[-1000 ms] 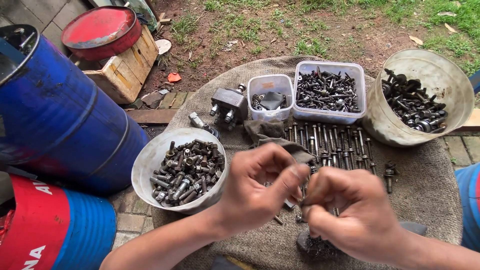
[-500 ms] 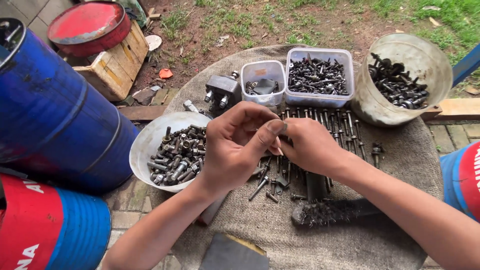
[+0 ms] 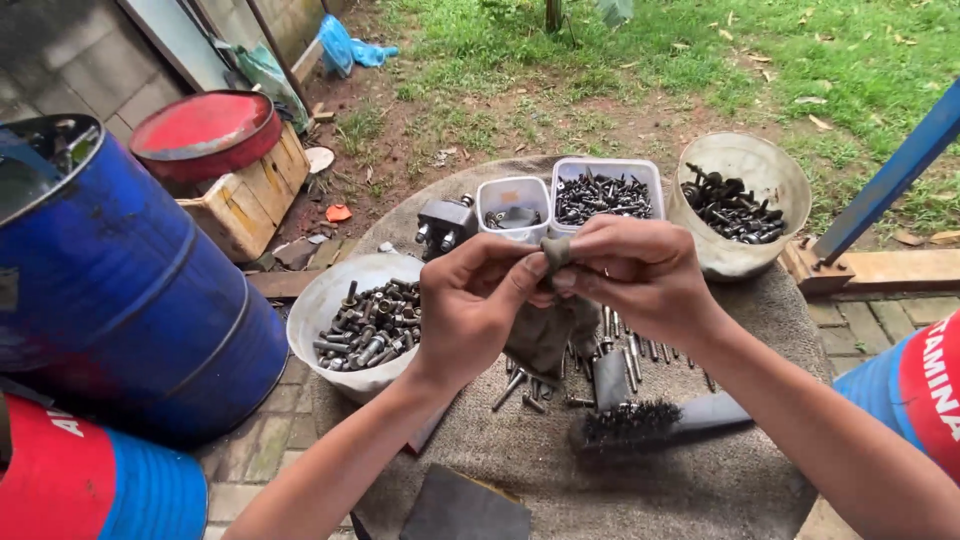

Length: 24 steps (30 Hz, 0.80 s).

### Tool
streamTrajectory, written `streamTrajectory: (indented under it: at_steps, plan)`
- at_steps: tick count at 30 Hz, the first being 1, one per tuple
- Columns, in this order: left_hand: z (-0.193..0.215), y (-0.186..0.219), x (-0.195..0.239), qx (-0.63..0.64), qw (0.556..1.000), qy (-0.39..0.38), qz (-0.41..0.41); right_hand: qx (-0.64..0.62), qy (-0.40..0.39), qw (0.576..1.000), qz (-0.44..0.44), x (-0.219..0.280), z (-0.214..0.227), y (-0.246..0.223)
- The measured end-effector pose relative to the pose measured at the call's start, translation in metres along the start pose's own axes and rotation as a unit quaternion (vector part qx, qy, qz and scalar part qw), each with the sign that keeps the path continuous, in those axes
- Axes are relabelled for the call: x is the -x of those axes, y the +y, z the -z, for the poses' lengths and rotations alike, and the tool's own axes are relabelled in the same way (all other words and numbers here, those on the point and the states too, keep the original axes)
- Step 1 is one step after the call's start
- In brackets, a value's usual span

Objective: The person scrubs a small metal fastener with a wire brush, then wipes it with a cloth. The person repeats this process with another fastener, scrubbing and wiping each one individually.

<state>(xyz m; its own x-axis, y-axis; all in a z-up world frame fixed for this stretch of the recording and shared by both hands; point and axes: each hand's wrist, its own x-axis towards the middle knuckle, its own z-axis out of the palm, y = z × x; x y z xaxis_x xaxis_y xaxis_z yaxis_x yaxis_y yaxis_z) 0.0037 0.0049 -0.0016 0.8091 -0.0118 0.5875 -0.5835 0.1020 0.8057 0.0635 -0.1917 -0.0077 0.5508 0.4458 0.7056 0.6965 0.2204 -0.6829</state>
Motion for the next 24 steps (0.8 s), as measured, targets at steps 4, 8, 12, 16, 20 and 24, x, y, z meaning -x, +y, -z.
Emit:
streamTrajectory:
  at_steps: [4,8,12,16,20,24]
  plan:
    - [-0.001,-0.001,-0.02,-0.024,0.998,-0.009,0.053,0.009,-0.03,0.998,0.051,-0.023,0.003,-0.011]
    - [-0.013,0.004,-0.029,-0.051,0.998,0.015,-0.037,0.13,0.04,0.982,0.128,-0.031,-0.001,-0.004]
    - [-0.016,0.0,-0.026,-0.034,0.995,0.005,-0.091,0.173,0.125,0.971,0.11,-0.018,-0.012,0.007]
    - [-0.01,-0.012,-0.018,-0.127,0.975,-0.038,-0.176,0.164,0.182,0.968,0.06,-0.008,-0.022,0.011]
    - [-0.011,-0.003,-0.011,-0.161,0.959,-0.009,-0.234,0.036,0.168,0.985,0.0,0.002,-0.02,0.007]
    - [-0.006,-0.001,-0.006,-0.084,0.978,-0.027,-0.188,0.057,0.084,0.992,0.074,0.014,-0.01,-0.001]
